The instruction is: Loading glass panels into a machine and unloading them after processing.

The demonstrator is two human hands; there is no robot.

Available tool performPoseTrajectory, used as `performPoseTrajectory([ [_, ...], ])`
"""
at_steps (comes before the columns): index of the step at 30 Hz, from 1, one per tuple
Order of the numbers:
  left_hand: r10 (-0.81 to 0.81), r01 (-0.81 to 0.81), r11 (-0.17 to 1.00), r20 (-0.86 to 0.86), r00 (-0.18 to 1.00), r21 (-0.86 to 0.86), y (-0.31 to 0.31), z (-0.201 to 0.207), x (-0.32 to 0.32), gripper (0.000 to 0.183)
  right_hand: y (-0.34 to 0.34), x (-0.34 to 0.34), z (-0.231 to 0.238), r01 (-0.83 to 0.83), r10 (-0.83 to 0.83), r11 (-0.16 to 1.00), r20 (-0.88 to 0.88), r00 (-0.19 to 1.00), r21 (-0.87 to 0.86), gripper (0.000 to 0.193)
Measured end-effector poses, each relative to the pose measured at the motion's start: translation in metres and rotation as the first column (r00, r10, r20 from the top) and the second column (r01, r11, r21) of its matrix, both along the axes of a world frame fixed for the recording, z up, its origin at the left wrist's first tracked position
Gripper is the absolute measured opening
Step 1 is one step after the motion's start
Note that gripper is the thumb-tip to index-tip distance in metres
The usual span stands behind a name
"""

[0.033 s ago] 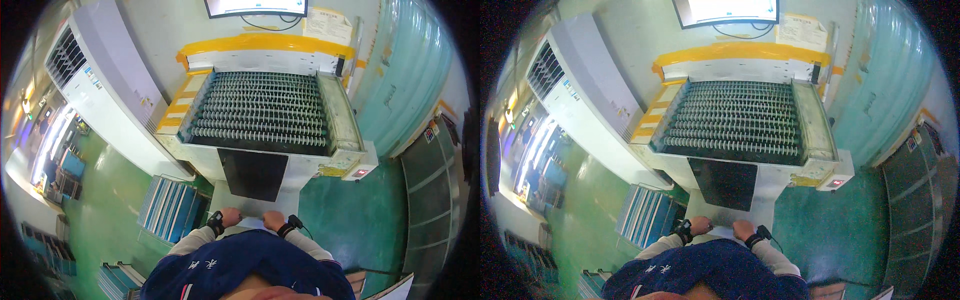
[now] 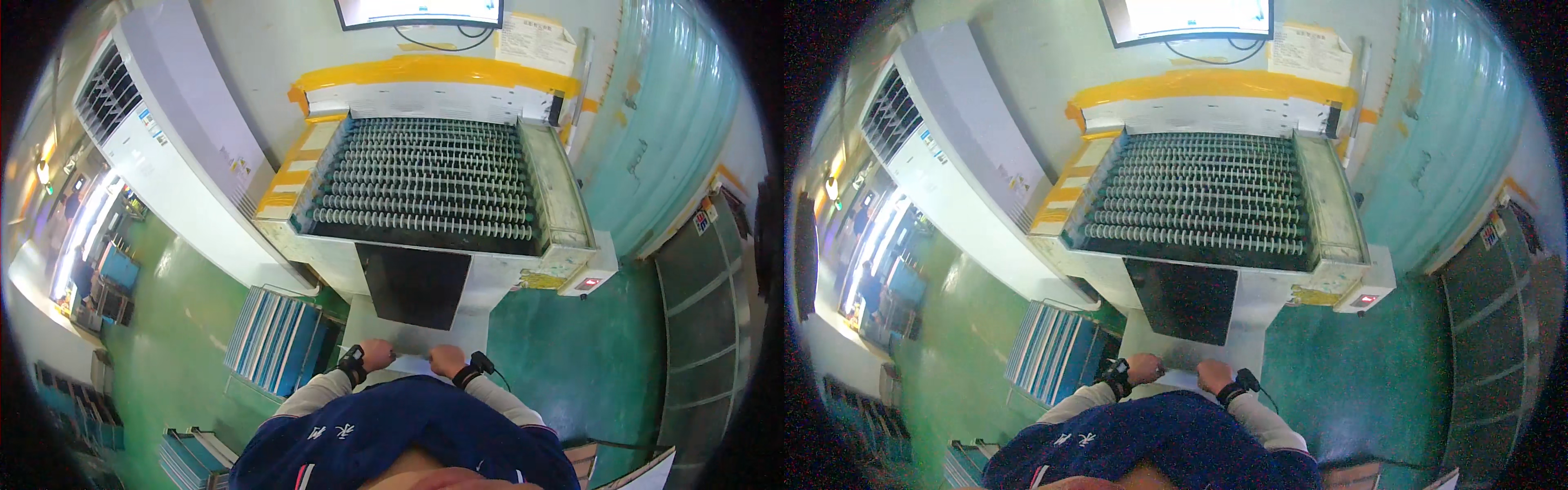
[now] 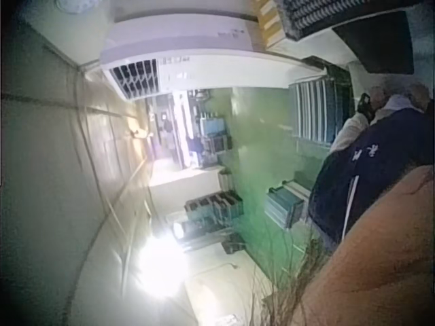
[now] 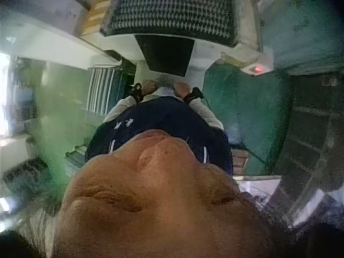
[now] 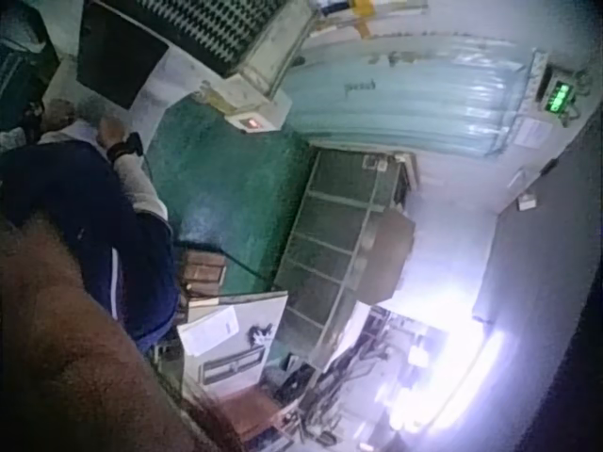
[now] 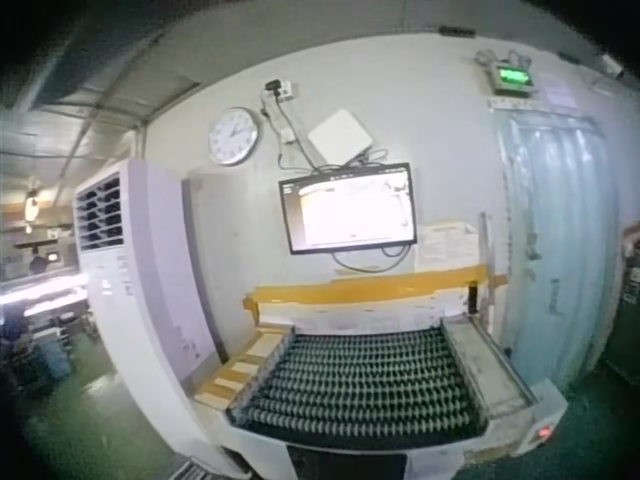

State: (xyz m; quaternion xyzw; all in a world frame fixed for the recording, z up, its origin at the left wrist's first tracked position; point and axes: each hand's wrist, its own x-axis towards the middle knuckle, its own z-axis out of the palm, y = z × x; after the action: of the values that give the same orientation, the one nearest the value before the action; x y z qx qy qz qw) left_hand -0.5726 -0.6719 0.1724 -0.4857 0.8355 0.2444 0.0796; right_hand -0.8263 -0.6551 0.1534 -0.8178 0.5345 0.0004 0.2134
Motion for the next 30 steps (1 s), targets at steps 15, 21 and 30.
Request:
performPoseTrajectory([
  [15, 0.082, -0.089, 0.993, 0.084, 0.993, 0.079, 0.011, 0.016, -0.007, 0.028, 0.009, -0.001, 0.022, -0.023, 0.022, 0.999, 0.027, 0.999, 0.045, 0.018],
  [21, 0.091, -0.091, 0.995, 0.026, 0.995, -0.031, 0.025, 0.012, -0.005, 0.027, 0.019, 0.001, 0.023, -0.028, 0.028, 0.999, -0.004, 1.0, 0.016, 0.016],
  [30, 0.039, -0.037, 0.999, 0.039, 0.999, -0.027, 0.024, 0.015, -0.007, 0.038, 0.028, 0.003, 0.033, -0.015, 0.016, 0.997, 0.015, 1.0, -0.077, 0.016],
])
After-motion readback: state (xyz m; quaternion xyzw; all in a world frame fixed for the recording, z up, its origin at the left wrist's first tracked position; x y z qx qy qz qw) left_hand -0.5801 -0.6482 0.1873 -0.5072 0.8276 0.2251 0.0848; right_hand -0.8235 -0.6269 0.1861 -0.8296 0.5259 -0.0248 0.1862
